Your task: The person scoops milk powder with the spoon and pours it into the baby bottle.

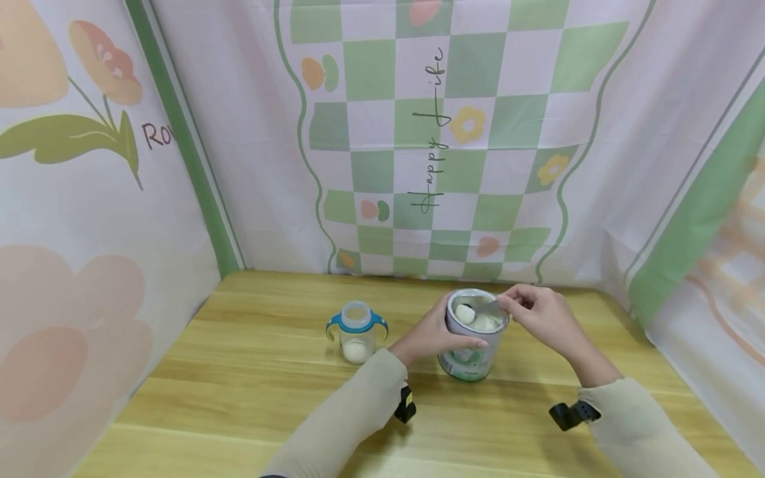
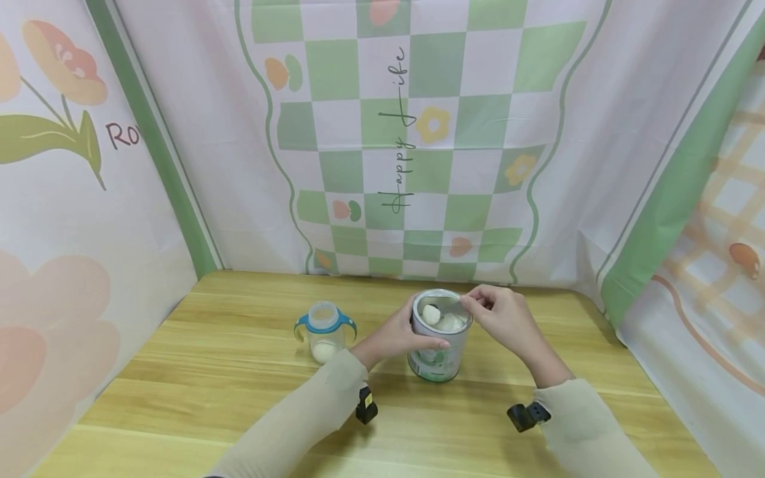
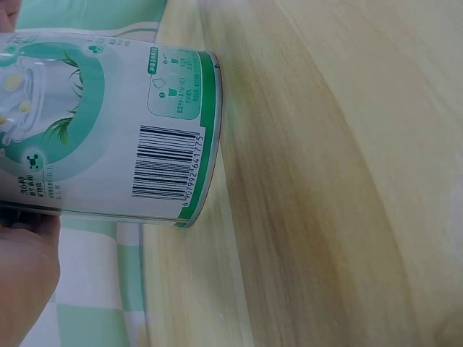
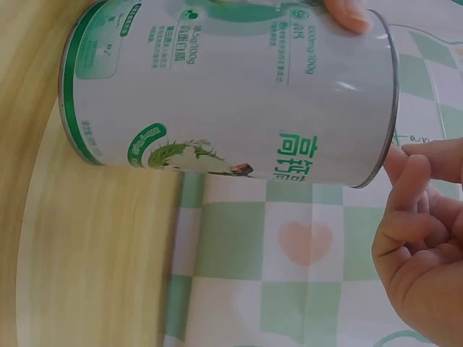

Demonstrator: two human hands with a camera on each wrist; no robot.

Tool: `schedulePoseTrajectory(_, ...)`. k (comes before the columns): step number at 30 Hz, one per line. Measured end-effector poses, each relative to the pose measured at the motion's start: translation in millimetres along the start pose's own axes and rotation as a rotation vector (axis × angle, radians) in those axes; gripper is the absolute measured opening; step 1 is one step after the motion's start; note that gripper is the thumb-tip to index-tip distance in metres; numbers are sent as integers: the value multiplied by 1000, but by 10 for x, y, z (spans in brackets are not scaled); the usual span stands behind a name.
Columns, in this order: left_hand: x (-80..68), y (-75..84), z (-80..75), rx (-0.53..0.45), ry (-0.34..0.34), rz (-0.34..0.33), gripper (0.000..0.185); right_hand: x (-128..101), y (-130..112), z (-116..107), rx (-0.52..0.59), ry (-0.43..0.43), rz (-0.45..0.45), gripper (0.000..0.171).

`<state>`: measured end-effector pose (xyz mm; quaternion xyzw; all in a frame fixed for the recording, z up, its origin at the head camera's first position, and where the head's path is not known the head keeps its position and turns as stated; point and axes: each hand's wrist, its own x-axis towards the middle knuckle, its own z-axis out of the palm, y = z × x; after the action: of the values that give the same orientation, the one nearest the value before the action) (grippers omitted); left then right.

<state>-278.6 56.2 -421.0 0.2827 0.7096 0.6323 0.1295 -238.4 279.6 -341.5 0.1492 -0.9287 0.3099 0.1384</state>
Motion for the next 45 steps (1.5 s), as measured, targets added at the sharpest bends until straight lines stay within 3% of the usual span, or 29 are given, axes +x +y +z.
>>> schedulePoseTrajectory(7, 8, -13, -1, -13, 3, 4, 80, 16, 84, 9, 104, -33, 101, 34)
schedulePoseTrajectory(13, 23, -27, 2, 3, 8, 13, 81, 3, 193, -16, 212, -12, 170, 40)
schedulePoseTrajectory(26, 21, -25, -1, 17, 26, -8, 83, -44, 283, -66, 297, -12, 212, 42)
schedulePoseTrajectory(37, 20, 10, 8, 55, 57, -59, 86, -29, 265, -86, 356, -1, 158, 39)
schedulePoseTrajectory(45, 17, 53, 1, 69, 64, -67, 86, 7, 197, -124, 371, -13, 169, 42)
